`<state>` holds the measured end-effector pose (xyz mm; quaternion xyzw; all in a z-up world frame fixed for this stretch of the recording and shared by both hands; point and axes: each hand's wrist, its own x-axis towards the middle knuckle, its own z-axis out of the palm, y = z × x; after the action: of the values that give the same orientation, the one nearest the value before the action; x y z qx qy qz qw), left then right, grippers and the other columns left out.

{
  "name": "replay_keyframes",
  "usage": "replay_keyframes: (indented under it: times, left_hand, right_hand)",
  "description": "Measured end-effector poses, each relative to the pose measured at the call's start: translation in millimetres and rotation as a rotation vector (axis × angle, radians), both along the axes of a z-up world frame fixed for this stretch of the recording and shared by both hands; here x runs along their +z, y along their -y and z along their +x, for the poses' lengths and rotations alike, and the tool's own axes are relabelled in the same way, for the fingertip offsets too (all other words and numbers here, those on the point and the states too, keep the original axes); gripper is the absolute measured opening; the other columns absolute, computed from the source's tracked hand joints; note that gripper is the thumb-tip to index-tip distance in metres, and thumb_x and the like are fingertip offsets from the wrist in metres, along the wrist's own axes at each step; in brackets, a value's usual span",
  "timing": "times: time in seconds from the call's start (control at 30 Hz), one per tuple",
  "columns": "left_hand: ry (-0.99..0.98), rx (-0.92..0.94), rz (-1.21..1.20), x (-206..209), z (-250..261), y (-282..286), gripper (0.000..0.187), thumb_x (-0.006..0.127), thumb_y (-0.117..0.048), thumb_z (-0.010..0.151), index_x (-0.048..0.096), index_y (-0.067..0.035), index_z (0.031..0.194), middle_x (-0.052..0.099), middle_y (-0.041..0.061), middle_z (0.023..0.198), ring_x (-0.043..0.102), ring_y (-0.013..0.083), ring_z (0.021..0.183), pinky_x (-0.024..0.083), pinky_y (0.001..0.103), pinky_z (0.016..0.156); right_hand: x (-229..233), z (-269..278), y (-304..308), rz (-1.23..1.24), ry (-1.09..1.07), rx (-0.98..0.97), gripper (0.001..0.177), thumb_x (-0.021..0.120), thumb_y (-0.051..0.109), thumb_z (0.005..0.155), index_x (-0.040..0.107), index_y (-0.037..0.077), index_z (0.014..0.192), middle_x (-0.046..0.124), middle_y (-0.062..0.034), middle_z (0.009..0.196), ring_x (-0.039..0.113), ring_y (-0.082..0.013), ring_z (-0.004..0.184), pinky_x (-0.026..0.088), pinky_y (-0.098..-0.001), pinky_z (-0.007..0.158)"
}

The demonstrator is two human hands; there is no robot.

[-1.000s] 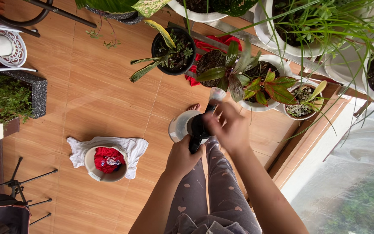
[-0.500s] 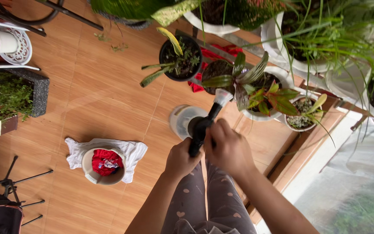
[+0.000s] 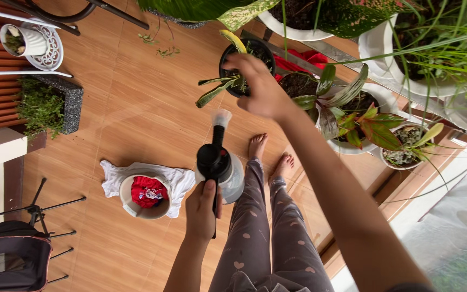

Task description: The person uses a pressurized spray bottle to mist water onto various potted plants, touching and turning the leaves by hand while spraying the foliage.

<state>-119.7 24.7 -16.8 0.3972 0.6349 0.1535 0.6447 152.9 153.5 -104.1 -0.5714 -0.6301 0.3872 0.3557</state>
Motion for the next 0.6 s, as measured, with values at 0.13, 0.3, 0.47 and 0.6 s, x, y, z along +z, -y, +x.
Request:
replay_keyframes:
  times: [0.13, 0.3, 0.47, 0.6]
  left_hand:
    - [-0.009, 0.065, -0.036, 21, -9, -13, 0.048, 0.046, -0.044, 0.104, 0.06, -0.004, 0.082, 0.051, 0.001, 0.058, 0.043, 0.0082, 0.045, 0.035, 0.025, 0.044]
    - [-0.002, 0.051, -0.089, 32, -1, -28, 0.047, 0.048, -0.043, 0.104, 0.061, -0.003, 0.083, 0.051, 0.002, 0.056, 0.043, 0.009, 0.044, 0.033, 0.025, 0.042]
    - [-0.013, 0.058, -0.173, 43, 14, -30, 0.046, 0.05, -0.042, 0.103, 0.062, -0.001, 0.083, 0.051, 0.002, 0.057, 0.043, 0.0092, 0.044, 0.034, 0.026, 0.041]
    - [-0.022, 0.03, -0.197, 57, 25, -27, 0.047, 0.049, -0.042, 0.102, 0.061, -0.002, 0.082, 0.052, 0.002, 0.057, 0.045, 0.0096, 0.044, 0.036, 0.027, 0.041]
  right_hand:
    - [-9, -27, -79, -0.341, -0.007, 0.467, 0.075, 0.068, 0.002, 0.073, 0.049, 0.014, 0.144, 0.044, -0.0105, 0.152, 0.038, -0.0317, 0.143, 0.032, -0.0461, 0.116]
    - [7, -62, -104, -0.804, 0.085, 0.633, 0.044, 0.036, 0.031, 0.096, 0.077, 0.019, 0.107, 0.07, -0.001, 0.125, 0.057, -0.0251, 0.124, 0.041, -0.0437, 0.109]
    - [1, -52, -102, -0.797, 0.031, 0.67, 0.057, 0.031, 0.036, 0.094, 0.078, 0.012, 0.073, 0.079, -0.0038, 0.1, 0.067, -0.021, 0.103, 0.046, -0.0417, 0.1]
    - [-12, -41, -94, -0.792, -0.097, 0.596, 0.059, 0.031, 0.036, 0.093, 0.078, 0.008, 0.072, 0.078, -0.0053, 0.098, 0.066, -0.019, 0.101, 0.042, -0.0375, 0.103]
